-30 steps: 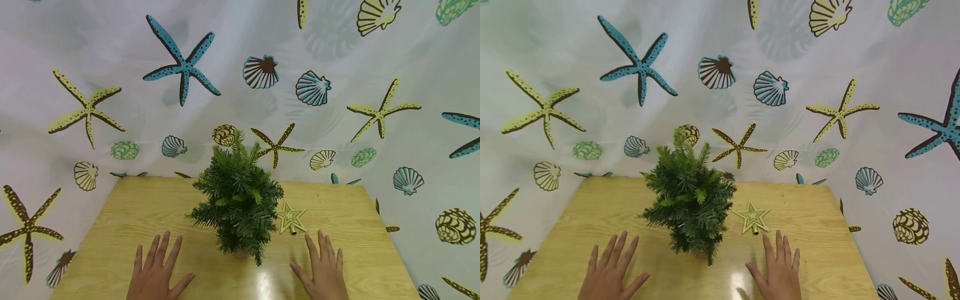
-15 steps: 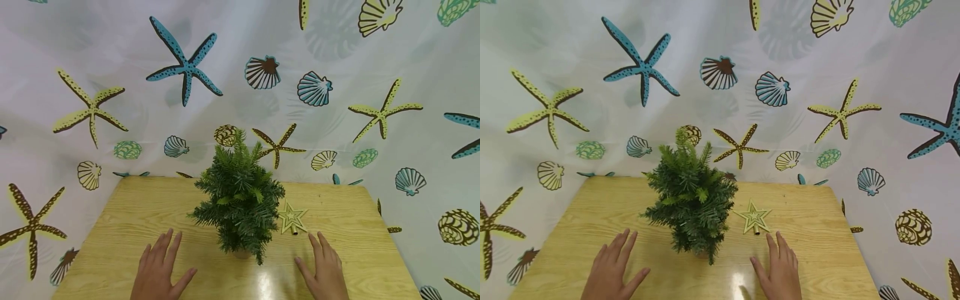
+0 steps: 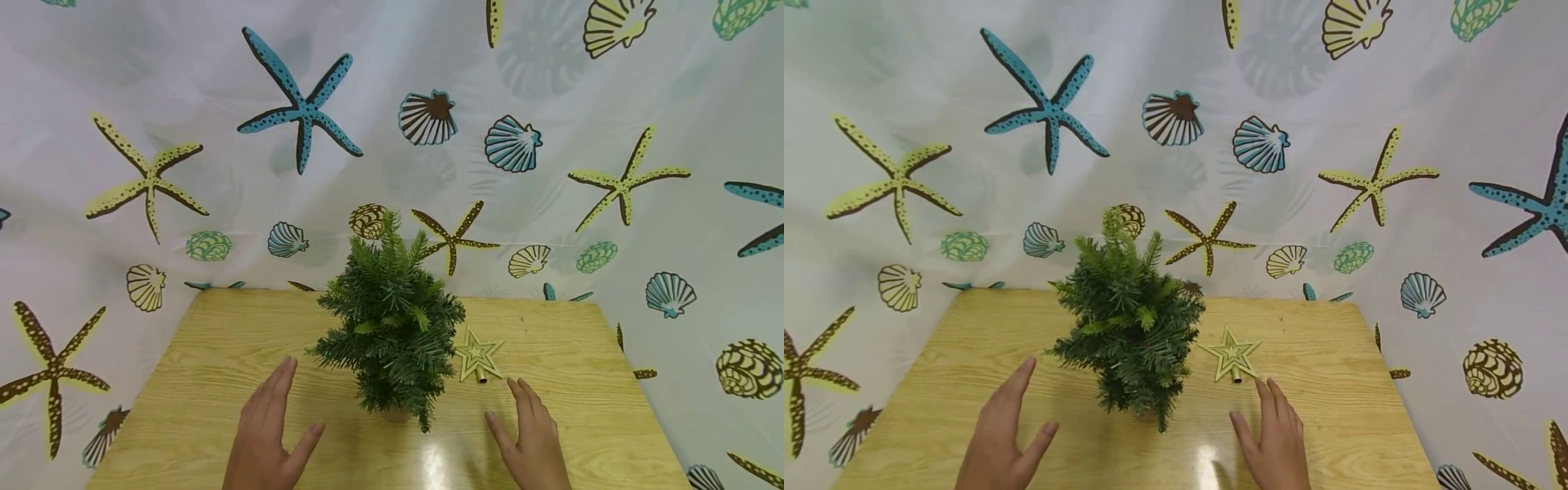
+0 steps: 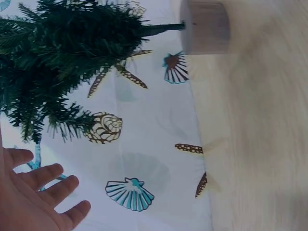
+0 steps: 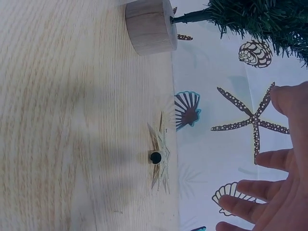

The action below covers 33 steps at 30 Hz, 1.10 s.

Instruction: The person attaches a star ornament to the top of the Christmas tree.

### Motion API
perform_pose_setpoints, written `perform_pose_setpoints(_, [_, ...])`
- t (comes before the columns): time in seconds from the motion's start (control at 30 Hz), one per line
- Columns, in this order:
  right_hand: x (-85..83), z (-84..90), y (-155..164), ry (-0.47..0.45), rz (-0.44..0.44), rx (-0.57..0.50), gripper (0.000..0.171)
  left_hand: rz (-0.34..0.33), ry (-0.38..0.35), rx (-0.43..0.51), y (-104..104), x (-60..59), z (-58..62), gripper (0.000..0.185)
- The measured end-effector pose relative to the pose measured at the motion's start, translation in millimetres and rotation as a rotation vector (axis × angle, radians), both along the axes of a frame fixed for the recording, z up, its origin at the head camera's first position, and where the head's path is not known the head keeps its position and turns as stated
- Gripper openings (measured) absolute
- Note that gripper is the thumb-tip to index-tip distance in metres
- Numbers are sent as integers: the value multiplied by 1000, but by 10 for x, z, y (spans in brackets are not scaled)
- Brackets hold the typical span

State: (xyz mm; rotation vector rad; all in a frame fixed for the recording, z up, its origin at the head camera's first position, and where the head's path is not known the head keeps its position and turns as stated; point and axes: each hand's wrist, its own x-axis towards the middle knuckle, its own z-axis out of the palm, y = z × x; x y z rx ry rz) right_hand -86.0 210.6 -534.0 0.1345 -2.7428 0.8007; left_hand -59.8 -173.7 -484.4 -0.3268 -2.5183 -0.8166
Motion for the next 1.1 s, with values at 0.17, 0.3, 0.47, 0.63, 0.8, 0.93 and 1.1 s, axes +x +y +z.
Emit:
perform_pose_setpoints(0.17, [-7, 0, 1, -39, -8, -19, 65, -58, -31, 148, 139, 11, 185, 89])
perform_pose_setpoints(0.3, [-16, -14, 0, -43, -5, -28, 66, -114, 43, 239, 279, -28, 313, 83])
perform_pose_setpoints(0.47, [-36, -45, -12, -26, 1, -44, 66, -194, 245, 311, 423, -144, 456, 78])
perform_pose_setpoints(0.63, [-69, -67, -32, -20, 4, -65, 65, -260, 357, 353, 556, -254, 614, 79])
perform_pose_setpoints(0.8, [-130, -83, -40, 2, 22, -81, 63, -275, 409, 356, 635, -311, 729, 78])
perform_pose_setpoints(0.93, [-187, -90, -32, 9, 19, -94, 60, -296, 454, 361, 674, -350, 787, 78])
perform_pose_setpoints(1.1, [-259, -90, -19, 0, 6, -103, 60, -299, 480, 352, 707, -393, 853, 77])
